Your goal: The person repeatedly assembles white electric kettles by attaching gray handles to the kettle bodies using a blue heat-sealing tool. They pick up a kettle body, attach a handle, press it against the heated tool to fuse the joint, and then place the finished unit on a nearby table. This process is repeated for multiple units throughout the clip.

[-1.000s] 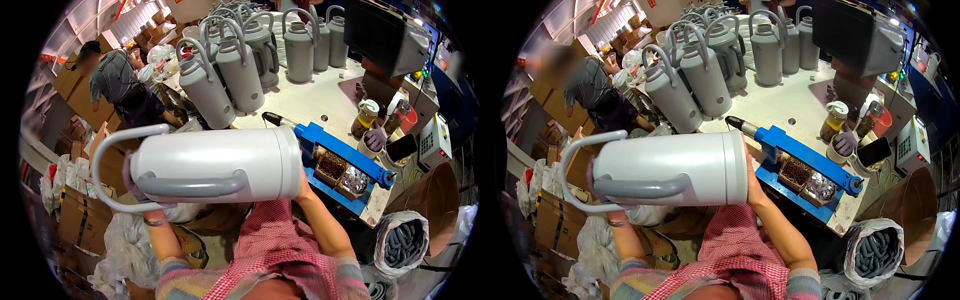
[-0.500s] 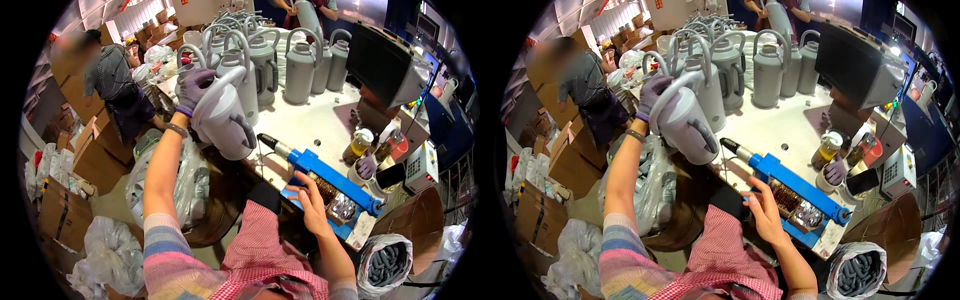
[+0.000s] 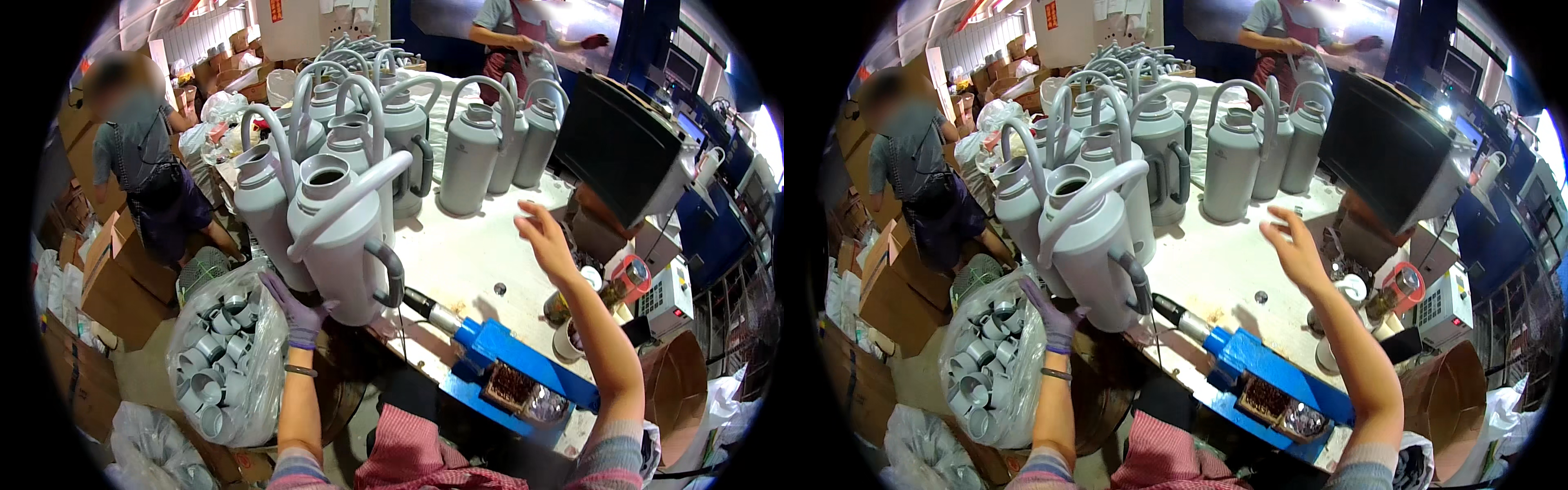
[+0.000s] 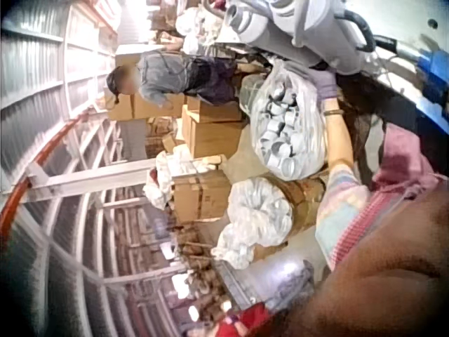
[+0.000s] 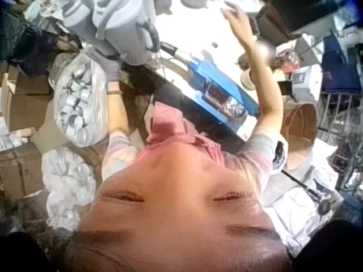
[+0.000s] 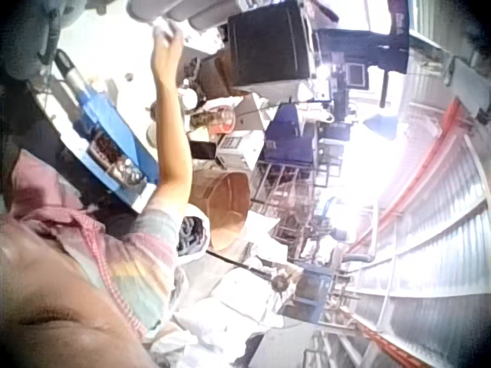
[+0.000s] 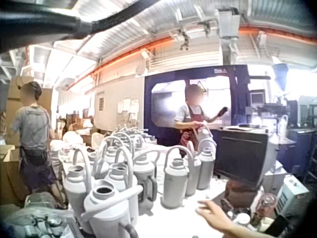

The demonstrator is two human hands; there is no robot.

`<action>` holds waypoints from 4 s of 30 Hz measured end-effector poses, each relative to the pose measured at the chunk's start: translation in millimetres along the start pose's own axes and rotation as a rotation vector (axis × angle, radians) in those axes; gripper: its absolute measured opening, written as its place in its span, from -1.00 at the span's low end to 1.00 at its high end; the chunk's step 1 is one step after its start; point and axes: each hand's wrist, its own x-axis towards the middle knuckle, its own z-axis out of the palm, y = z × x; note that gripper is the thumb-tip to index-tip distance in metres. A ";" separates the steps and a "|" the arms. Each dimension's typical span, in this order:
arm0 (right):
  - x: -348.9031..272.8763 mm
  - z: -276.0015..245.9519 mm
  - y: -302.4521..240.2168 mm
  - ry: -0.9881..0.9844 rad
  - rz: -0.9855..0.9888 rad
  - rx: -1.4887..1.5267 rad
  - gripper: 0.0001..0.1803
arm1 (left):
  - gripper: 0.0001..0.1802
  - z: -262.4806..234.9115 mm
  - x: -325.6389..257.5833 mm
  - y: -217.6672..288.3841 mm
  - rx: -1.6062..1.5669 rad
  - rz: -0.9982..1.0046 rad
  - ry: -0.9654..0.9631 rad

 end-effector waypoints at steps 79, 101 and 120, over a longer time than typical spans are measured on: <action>-701.8 -198.0 -5.3 1.582 0.319 -0.013 -0.50 | -0.90 34.4 -183.2 380.4 -0.839 -0.183 -1.476; -711.4 -187.8 27.9 1.468 0.356 -0.082 -0.55 | -0.71 99.0 -220.0 489.5 -0.806 0.139 -1.093; -736.3 -177.7 -8.4 1.253 0.570 -0.641 -0.59 | -0.68 104.5 -232.6 367.7 0.101 0.638 -1.315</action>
